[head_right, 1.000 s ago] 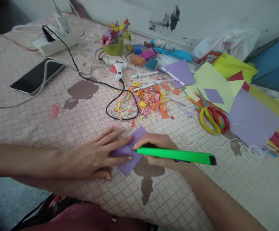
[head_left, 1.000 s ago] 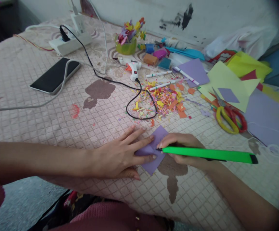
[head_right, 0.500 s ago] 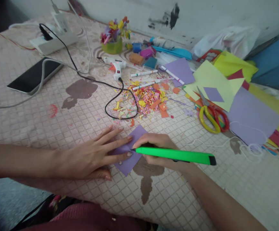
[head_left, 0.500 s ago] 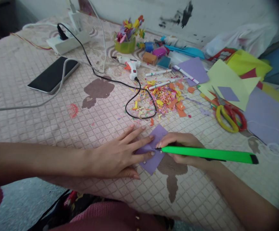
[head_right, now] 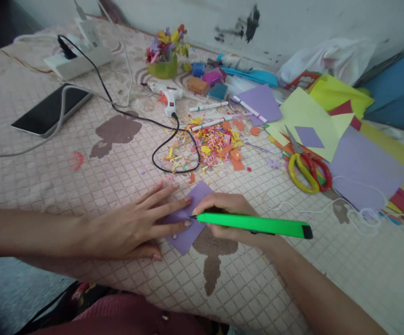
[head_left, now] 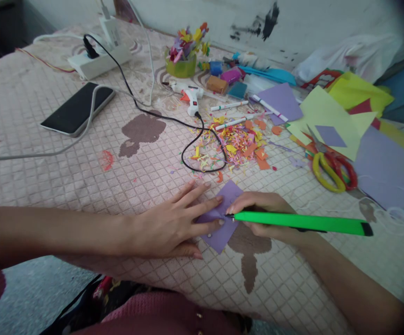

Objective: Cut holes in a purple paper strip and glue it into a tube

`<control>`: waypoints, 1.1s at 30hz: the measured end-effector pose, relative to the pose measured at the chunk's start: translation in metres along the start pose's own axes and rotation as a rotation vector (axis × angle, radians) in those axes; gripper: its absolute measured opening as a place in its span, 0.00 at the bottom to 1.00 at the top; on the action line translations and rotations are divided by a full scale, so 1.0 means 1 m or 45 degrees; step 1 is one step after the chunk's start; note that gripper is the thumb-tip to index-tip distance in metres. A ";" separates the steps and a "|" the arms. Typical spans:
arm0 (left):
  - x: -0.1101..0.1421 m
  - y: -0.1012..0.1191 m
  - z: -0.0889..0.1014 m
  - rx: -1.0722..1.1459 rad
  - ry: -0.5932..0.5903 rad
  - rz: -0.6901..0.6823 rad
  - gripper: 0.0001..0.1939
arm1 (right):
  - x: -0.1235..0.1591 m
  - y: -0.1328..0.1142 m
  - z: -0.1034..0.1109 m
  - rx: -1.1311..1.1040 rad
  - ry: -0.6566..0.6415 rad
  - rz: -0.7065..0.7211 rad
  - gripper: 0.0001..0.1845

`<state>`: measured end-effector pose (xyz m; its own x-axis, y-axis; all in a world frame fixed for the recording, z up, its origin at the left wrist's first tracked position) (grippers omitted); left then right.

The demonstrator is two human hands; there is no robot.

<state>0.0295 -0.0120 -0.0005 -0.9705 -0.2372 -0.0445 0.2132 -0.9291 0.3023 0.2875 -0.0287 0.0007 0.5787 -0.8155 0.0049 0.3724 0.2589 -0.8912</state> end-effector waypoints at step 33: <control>0.002 0.000 0.001 -0.009 0.022 -0.020 0.30 | -0.001 -0.013 -0.005 0.071 0.089 0.078 0.13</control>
<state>0.0275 -0.0121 0.0001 -0.9716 -0.2275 -0.0658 0.1989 -0.9347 0.2946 0.2784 -0.0339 0.0099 0.5503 -0.8309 -0.0825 0.3785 0.3363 -0.8623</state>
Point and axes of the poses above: each hand's wrist, its own x-axis away from the middle knuckle, its own z-axis out of the back of the hand, y = z × x, the point moved 1 cm from there along -x, towards the middle knuckle, and after that the axes turned 1 degree about -z, right-handed, at the moved point
